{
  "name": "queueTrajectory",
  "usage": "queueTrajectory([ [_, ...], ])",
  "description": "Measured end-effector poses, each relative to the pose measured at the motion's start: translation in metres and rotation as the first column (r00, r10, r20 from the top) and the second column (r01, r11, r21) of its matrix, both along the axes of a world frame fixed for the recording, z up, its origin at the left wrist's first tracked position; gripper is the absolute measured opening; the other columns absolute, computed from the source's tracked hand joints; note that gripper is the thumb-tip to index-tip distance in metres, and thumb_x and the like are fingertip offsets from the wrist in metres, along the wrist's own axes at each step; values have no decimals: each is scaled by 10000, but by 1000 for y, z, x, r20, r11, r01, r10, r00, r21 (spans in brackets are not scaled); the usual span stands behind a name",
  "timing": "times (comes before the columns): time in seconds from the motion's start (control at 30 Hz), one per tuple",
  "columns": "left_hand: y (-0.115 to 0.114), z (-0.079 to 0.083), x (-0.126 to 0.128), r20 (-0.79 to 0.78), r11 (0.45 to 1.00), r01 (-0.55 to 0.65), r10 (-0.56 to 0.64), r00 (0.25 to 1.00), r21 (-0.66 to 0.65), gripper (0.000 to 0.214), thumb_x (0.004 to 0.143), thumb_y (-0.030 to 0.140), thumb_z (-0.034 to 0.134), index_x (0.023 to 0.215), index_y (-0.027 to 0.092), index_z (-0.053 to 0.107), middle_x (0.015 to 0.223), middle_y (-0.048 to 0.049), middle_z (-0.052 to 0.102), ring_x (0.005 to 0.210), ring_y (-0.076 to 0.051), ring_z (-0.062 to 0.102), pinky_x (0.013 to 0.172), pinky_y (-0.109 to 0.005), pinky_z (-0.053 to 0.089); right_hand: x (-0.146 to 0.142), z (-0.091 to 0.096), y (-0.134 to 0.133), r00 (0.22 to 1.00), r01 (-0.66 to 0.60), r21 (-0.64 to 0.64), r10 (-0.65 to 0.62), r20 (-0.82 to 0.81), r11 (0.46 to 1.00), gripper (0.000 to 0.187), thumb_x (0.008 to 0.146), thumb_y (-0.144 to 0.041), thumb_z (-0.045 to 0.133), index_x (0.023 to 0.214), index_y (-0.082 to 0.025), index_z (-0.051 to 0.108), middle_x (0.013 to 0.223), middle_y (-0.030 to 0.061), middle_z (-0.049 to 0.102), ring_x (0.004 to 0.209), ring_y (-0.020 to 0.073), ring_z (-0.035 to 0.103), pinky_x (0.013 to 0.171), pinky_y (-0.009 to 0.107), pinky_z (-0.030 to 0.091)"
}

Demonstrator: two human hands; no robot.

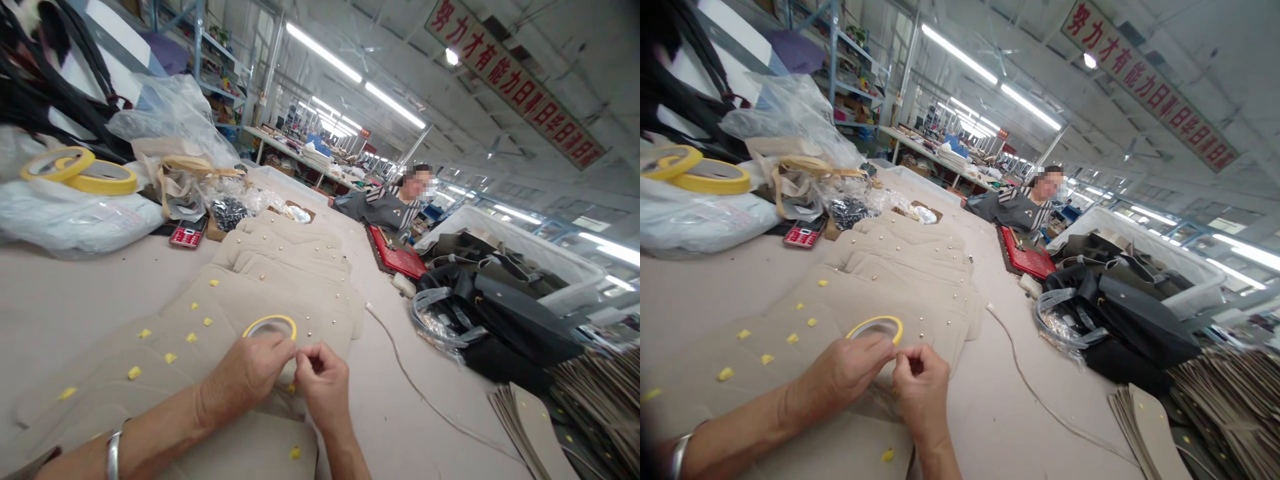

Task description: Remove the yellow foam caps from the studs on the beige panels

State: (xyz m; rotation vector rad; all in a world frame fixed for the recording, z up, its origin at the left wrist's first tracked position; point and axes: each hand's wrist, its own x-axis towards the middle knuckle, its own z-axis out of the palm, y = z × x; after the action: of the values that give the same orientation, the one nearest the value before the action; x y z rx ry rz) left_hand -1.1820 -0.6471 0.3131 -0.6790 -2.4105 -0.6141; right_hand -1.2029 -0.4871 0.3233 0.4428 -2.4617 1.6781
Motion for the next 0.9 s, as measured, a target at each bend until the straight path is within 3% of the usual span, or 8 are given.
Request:
queueTrajectory([
  [0.07, 0, 3, 0, -55, 1000, -4, 4, 998, -5, 320, 970, 160, 304, 735, 181, 519, 647, -3, 506, 556, -139, 468, 520, -266, 319, 1, 4, -3, 985, 19, -114, 1, 174, 993, 172, 746, -316, 590, 688, -163, 642, 517, -21, 598, 442, 115, 538, 444, 213, 445],
  [0.17, -1, 4, 0, -85, 1000, 4, -6, 996, -21, 327, 980, 161, 304, 742, 176, 528, 634, 4, 490, 557, -131, 449, 518, -262, 301, 3, 7, -6, 963, 27, -178, 23, 268, 984, 191, 712, -345, 621, 681, -157, 635, 497, -29, 582, 426, 112, 525, 439, 219, 453],
  [0.27, -1, 4, 1, -96, 1000, 10, -12, 995, -17, 308, 978, 160, 329, 744, 174, 529, 628, 11, 481, 554, -125, 433, 517, -257, 296, 1, 5, -6, 952, 33, -193, 28, 305, 981, 198, 704, -351, 628, 681, -155, 634, 494, -30, 580, 428, 114, 536, 442, 222, 464],
  [0.4, 3, 5, 8, -106, 998, 52, -48, 993, 31, 259, 959, 115, 359, 764, 180, 517, 662, 11, 489, 588, -130, 441, 553, -259, 323, -12, -3, 5, 930, 144, -171, -75, 359, 975, 237, 675, -391, 645, 668, -155, 619, 495, -34, 571, 421, 116, 536, 439, 233, 482],
  [0.47, 6, 5, 10, -60, 999, 40, -41, 997, -17, 228, 958, 118, 379, 791, 183, 519, 686, 7, 508, 611, -143, 458, 569, -271, 335, -19, -8, 15, 911, 156, -157, -80, 405, 975, 273, 649, -418, 676, 658, -151, 618, 481, -32, 565, 419, 120, 533, 447, 246, 493],
  [0.67, 11, -1, 0, 218, 933, -69, 154, 964, -354, 107, 924, 125, 479, 856, 180, 541, 825, -52, 608, 759, -227, 544, 647, -336, 389, -25, -17, 27, 887, 12, -117, 43, 459, 993, 336, 677, -428, 708, 767, -105, 684, 601, 34, 665, 526, 119, 595, 531, 222, 498],
  [0.9, 12, 0, -3, 324, 919, -11, 149, 934, -393, 97, 886, 94, 500, 906, 173, 553, 912, -80, 615, 845, -270, 544, 717, -397, 413, -26, -15, 33, 837, -90, -87, 123, 534, 992, 347, 677, -436, 719, 763, -103, 673, 616, 44, 668, 538, 117, 592, 557, 227, 491],
])
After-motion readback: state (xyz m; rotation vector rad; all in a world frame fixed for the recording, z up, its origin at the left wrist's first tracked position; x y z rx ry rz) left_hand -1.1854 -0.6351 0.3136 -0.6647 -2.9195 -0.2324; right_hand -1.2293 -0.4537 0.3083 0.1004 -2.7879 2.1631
